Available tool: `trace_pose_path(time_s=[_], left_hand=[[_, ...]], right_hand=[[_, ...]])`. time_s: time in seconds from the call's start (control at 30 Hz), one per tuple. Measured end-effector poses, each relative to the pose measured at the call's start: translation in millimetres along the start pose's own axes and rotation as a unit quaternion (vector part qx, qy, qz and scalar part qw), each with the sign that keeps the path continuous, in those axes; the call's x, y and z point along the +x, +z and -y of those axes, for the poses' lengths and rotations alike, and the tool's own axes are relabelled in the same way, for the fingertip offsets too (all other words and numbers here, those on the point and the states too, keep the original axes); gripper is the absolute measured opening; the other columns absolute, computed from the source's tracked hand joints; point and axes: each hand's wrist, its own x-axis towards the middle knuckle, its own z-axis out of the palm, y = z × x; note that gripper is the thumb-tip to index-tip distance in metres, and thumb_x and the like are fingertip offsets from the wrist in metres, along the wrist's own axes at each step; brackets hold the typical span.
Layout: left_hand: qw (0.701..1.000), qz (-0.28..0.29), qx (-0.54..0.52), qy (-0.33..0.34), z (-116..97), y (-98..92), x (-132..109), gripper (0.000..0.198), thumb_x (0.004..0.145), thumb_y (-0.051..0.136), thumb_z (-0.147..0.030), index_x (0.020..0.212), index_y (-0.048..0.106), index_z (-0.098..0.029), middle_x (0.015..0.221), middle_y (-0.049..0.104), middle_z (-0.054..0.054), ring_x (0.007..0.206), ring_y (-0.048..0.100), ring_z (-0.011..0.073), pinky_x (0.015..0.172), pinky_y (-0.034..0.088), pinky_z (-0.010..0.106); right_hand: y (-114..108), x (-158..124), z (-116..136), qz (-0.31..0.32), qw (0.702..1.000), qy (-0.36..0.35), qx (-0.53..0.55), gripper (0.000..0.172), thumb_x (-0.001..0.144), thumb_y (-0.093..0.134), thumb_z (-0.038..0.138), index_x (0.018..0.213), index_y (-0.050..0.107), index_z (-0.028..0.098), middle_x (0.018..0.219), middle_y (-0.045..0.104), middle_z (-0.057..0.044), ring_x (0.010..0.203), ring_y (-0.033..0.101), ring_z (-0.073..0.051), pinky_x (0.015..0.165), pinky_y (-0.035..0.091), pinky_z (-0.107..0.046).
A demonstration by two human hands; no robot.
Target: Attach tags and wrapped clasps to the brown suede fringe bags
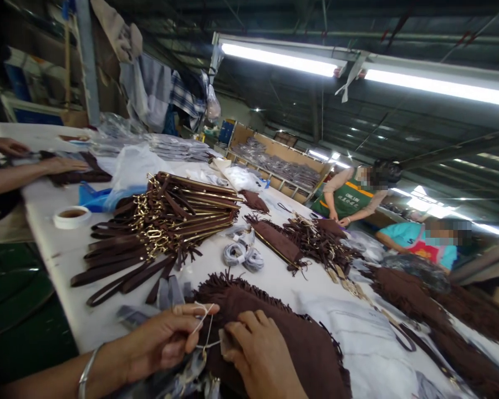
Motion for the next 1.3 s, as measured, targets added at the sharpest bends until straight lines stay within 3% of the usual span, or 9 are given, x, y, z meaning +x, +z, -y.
trace_pose_path(time_s=[0.1,0.23,0.37,0.63,0.8,0.97,1.1,1.17,1.3], left_hand=[[0.996,0.022,0.077,-0.028,-2,1.0,5,0.069,0.075,0.072,-0.036,0.136,0.051,-0.013,0.05,0.058,-0.003,0.033,0.028,0.0052,0.035,0.026,0.016],[0.992,0.021,0.123,0.008,-4,2.3,15,0.073,0.064,0.079,-0.033,0.129,0.054,-0.011,0.075,0.069,0.005,0.039,0.041,0.005,0.037,0.031,0.017],[0.986,-0.004,0.155,0.056,-5,5.9,20,0.063,0.054,0.081,-0.025,0.113,0.064,-0.013,0.094,0.068,0.004,0.048,0.05,0.0058,0.041,0.037,0.017],[0.972,0.069,0.215,0.072,-5,22.6,32,0.041,0.054,0.071,-0.009,0.096,0.069,-0.012,0.072,0.069,0.002,0.045,0.05,0.0091,0.04,0.036,0.017],[0.972,0.147,0.149,0.108,-1,20.2,42,0.046,0.054,0.073,-0.006,0.099,0.069,-0.014,0.083,0.069,0.002,0.065,0.059,0.0141,0.057,0.044,0.02],[0.971,0.171,0.15,0.074,-3,24.8,44,0.045,0.05,0.067,-0.002,0.093,0.07,-0.014,0.086,0.07,0.002,0.072,0.061,0.0164,0.061,0.043,0.021],[0.969,0.139,0.177,0.104,-6,20.2,45,0.043,0.051,0.069,-0.003,0.093,0.071,-0.015,0.087,0.07,0.001,0.08,0.062,0.0181,0.075,0.048,0.025],[0.964,0.101,0.222,0.103,-4,11.9,43,0.039,0.057,0.068,-0.009,0.096,0.071,-0.014,0.077,0.068,0.0,0.06,0.057,0.012,0.061,0.046,0.022],[0.961,-0.014,0.26,0.088,8,-3.2,31,0.027,0.068,0.073,-0.034,0.081,0.062,-0.014,0.051,0.055,-0.004,0.034,0.032,0.0051,0.036,0.019,0.018]], right_hand=[[-4,4,6,-0.019,0.998,0.043,0.039,0.03,0.073,0.083,0.024,0.097,0.066,0.027,0.1,0.064,0.003,0.097,0.055,-0.02,0.081,0.038,-0.031],[-15,6,12,0.004,0.989,0.075,0.125,0.039,0.064,0.088,0.023,0.094,0.064,0.024,0.096,0.064,0.005,0.089,0.056,-0.016,0.074,0.037,-0.026],[-20,8,15,0.019,0.985,0.055,0.164,0.039,0.064,0.086,0.022,0.096,0.063,0.025,0.097,0.062,0.006,0.092,0.055,-0.016,0.075,0.036,-0.025],[-7,26,19,-0.048,0.992,0.006,0.114,0.04,0.065,0.081,0.014,0.098,0.059,0.02,0.099,0.062,0.001,0.092,0.053,-0.019,0.086,0.037,-0.03],[-19,19,14,0.014,0.974,-0.008,0.228,0.057,0.068,0.071,0.008,0.119,0.059,0.031,0.113,0.065,0.004,0.102,0.058,-0.017,0.087,0.042,-0.024],[-18,26,9,0.031,0.977,-0.059,0.201,0.044,0.078,0.051,0.002,0.11,0.067,0.028,0.114,0.069,0.004,0.105,0.062,-0.014,0.094,0.041,-0.019],[-2,33,3,-0.002,0.997,-0.033,0.073,0.023,0.087,0.052,0.01,0.097,0.068,0.022,0.1,0.072,-0.001,0.091,0.065,-0.016,0.082,0.044,-0.022],[4,27,0,-0.05,0.996,-0.006,0.074,0.018,0.088,0.055,0.01,0.092,0.067,0.021,0.093,0.071,0.001,0.086,0.064,-0.014,0.076,0.042,-0.021],[7,8,-4,-0.114,0.979,0.045,0.16,0.01,0.088,0.063,0.013,0.083,0.062,0.021,0.081,0.065,0.006,0.076,0.06,-0.01,0.068,0.038,-0.02]])
